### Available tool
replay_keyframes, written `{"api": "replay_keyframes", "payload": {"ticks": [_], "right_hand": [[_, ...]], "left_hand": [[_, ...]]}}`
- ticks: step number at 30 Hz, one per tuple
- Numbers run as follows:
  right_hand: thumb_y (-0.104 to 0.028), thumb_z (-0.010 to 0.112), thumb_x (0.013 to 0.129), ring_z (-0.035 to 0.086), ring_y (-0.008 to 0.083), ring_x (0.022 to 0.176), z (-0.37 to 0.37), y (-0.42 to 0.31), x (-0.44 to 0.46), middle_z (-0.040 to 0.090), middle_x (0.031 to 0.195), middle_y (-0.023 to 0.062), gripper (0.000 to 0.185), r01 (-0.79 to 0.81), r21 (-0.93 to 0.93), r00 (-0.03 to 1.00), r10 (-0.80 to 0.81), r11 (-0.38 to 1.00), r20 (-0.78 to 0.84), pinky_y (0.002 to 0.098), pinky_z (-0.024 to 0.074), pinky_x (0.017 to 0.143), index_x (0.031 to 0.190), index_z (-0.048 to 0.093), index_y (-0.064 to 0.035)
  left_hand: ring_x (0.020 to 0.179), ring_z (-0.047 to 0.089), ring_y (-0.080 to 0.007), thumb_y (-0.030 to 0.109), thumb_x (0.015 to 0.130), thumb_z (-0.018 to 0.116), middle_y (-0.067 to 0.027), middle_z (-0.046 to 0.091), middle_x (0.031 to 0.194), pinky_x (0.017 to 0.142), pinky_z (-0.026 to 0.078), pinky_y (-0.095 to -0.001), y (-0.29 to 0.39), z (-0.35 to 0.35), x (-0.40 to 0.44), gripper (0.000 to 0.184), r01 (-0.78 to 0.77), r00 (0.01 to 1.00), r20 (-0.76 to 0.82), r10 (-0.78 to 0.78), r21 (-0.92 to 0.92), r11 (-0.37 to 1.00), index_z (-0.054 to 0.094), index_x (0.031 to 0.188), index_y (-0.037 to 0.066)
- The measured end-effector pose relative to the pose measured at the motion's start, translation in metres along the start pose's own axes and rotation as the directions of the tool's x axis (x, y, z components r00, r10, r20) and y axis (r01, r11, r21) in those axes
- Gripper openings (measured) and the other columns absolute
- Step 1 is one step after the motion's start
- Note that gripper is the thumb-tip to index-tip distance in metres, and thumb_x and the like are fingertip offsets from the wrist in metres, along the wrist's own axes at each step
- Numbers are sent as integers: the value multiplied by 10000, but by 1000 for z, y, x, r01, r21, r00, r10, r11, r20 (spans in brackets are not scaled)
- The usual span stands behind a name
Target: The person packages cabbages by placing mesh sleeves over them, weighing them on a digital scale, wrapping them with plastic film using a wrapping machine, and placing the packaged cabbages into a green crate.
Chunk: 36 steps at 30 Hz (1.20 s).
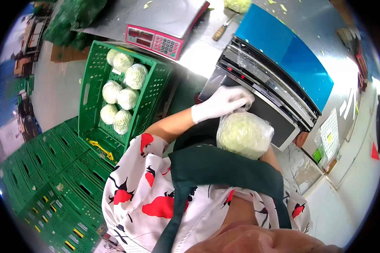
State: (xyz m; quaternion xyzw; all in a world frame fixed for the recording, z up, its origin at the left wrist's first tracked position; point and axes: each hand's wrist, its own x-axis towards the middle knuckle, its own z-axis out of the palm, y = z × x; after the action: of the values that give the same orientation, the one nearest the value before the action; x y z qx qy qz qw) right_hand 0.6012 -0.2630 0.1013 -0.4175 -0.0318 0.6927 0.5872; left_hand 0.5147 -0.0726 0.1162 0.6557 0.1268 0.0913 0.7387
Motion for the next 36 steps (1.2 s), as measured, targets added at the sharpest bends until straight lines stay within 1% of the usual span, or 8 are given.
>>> {"api": "replay_keyframes", "payload": {"ticks": [6,9,14,19,21,26,28,36], "right_hand": [[-106,553,982,614,203,1103,38,-17,-2,588,1276,140,360,153,-130,977,-169,980,-127,330,490,934,1323,515,2],[-73,540,986,604,213,1145,31,-14,9,580,1310,152,379,197,-702,799,-528,684,-290,331,476,971,1355,501,4],[-111,510,1022,614,168,1071,35,-43,17,626,1213,99,294,209,-678,819,-505,705,-272,298,468,963,1278,575,17],[-140,536,1020,611,120,983,53,-52,23,653,1121,63,263,162,-642,872,-413,749,-262,259,480,891,1212,627,16],[-137,561,998,631,126,950,39,-44,29,669,1080,63,251,172,-737,876,-444,653,-190,261,488,858,1191,641,2],[-120,554,1001,652,144,961,36,-39,28,682,1112,103,260,104,-779,898,-396,618,-194,279,509,867,1216,621,10],[-133,568,1001,655,144,975,33,-34,30,681,1109,109,263,116,-777,898,-400,619,-185,278,521,864,1208,618,20],[-153,600,968,680,192,986,32,-55,38,700,1068,124,234,142,-822,850,-494,551,-184,306,518,881,1152,655,-20]], "left_hand": [[915,606,-77,238,973,630,-25,658,1012,834,519,-283,20,2,4,433,90,994,72,-78,-190,978,541,1356,57],[1123,614,-157,374,1011,555,-73,636,1277,970,494,-321,4,-36,-53,460,601,768,442,-464,-747,284,565,1351,64],[1248,555,-239,377,1035,472,-88,555,1400,1077,438,-425,-33,-91,-147,475,-98,973,-200,-115,-809,580,487,1404,80],[1256,544,-270,393,1069,355,-122,544,1412,1090,439,-439,-67,-218,-310,496,-545,721,-687,-89,-641,541,454,1438,77],[1251,549,-265,438,994,517,-134,552,1400,1087,441,-448,-50,-263,-375,566,-211,319,-948,5,-66,975,466,1419,68],[1135,625,-276,446,981,514,-125,643,1279,1016,482,-430,-42,-293,-511,546,-25,325,-799,-506,-542,840,571,1318,20],[1049,650,-236,369,964,597,-115,695,1159,928,498,-368,-40,-312,-512,416,582,-91,-799,-594,-527,619,703,1127,0],[1044,644,-176,77,967,603,-106,671,1201,936,496,-291,27,-285,-135,351,262,492,-782,381,551,793,597,1312,11]]}}
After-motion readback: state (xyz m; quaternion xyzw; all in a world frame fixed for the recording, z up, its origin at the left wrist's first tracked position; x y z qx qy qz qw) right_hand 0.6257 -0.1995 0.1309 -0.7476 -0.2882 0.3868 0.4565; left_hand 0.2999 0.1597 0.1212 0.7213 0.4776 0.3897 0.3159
